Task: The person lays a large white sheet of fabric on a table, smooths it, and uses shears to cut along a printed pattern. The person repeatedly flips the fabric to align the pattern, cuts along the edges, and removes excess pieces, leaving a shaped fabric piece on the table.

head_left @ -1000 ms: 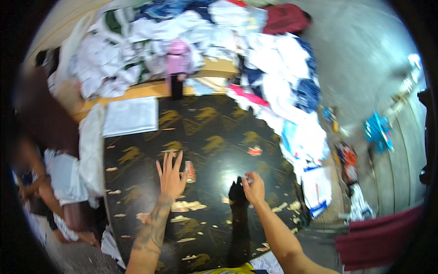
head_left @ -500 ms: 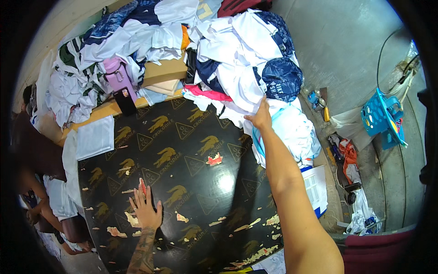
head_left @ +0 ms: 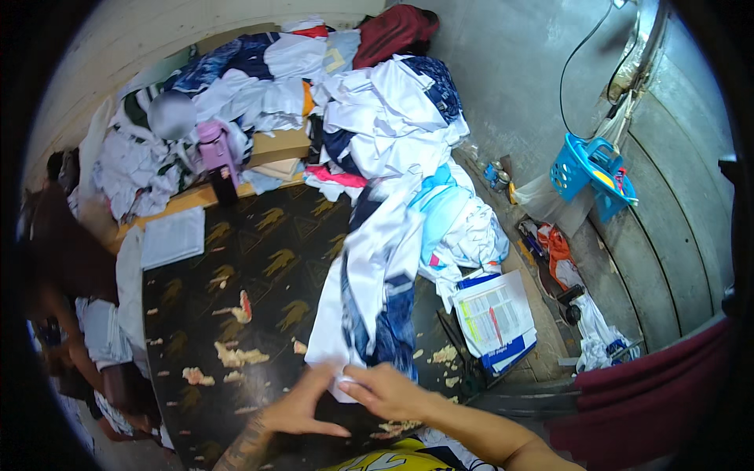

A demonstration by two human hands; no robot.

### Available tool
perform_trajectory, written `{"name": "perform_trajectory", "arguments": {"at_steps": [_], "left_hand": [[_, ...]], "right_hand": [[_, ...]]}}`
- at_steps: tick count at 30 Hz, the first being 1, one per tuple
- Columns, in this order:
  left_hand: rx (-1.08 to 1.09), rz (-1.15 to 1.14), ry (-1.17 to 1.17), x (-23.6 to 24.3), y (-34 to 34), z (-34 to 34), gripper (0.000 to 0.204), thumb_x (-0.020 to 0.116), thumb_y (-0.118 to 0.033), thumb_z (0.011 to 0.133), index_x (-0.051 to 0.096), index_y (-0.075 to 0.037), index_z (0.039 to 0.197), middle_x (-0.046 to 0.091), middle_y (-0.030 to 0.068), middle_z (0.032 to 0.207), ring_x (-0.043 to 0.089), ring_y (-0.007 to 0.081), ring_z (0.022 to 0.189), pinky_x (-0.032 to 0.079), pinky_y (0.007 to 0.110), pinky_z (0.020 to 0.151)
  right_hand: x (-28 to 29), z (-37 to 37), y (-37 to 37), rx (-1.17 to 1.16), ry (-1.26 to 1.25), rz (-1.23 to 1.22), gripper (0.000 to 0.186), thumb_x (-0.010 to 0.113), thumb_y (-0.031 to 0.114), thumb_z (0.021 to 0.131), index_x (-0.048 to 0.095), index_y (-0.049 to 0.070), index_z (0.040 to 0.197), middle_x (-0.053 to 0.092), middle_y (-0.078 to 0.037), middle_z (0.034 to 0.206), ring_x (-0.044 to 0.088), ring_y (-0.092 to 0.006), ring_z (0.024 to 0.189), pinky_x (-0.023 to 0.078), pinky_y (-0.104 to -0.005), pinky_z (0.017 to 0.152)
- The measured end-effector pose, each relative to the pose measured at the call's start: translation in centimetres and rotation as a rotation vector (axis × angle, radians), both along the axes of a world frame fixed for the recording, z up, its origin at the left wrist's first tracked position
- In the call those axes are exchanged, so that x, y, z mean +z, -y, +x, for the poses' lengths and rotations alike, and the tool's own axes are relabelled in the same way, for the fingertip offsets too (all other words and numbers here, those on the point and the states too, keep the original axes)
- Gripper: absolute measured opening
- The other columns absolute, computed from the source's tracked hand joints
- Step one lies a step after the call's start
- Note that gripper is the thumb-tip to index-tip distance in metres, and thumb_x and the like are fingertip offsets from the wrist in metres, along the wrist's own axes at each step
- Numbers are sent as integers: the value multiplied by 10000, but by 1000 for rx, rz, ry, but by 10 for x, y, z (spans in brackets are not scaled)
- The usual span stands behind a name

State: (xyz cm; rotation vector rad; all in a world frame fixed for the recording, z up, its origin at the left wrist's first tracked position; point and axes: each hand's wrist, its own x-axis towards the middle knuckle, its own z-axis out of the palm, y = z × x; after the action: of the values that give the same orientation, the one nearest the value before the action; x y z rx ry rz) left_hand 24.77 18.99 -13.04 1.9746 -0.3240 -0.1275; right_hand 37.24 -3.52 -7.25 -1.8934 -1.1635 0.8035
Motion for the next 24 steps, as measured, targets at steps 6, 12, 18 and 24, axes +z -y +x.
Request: {"name": "perform_trajectory", "arguments": {"at_steps": [6, 12, 18, 24], "left_hand": [[507, 7, -235, 113, -69, -161, 345, 852, -116, 776, 747, -65, 1101, 798, 144, 1016, 788, 345, 984, 582, 401, 901], [1521, 1222, 440, 242, -206, -311, 289, 564, 63, 886, 736, -63, 1081, 706, 224, 964, 701, 422, 917, 543, 444, 844], [1940, 999, 1160, 155, -158, -489, 446, 692, -338, 1049, 721, -11, 1351, 797, 193, 1187, 772, 289, 1081, 591, 426, 911], [776, 486, -1074, -130, 128, -525, 903, 750, -154, 884, 347, -117, 1691, 675, 268, 1399, 699, 391, 1192, 540, 510, 1000]], "right_hand": [[98, -46, -11, 134, 724, -138, 408, 832, 232, 852, 682, 120, 1214, 726, -151, 1141, 768, -395, 911, 620, -503, 745], [158, 50, -74, -306, 1092, -271, 280, 743, 157, 893, 786, 149, 1170, 782, -197, 1109, 771, -406, 1043, 618, -548, 882], [209, 91, -39, -449, 1235, 758, 313, 714, 68, 904, 761, 32, 1211, 779, -195, 1147, 746, -402, 1069, 576, -473, 944], [-14, 88, 75, -142, 767, 3, 544, 553, -78, 854, 771, 93, 1322, 735, -244, 1339, 697, -449, 1243, 531, -469, 1094]]}}
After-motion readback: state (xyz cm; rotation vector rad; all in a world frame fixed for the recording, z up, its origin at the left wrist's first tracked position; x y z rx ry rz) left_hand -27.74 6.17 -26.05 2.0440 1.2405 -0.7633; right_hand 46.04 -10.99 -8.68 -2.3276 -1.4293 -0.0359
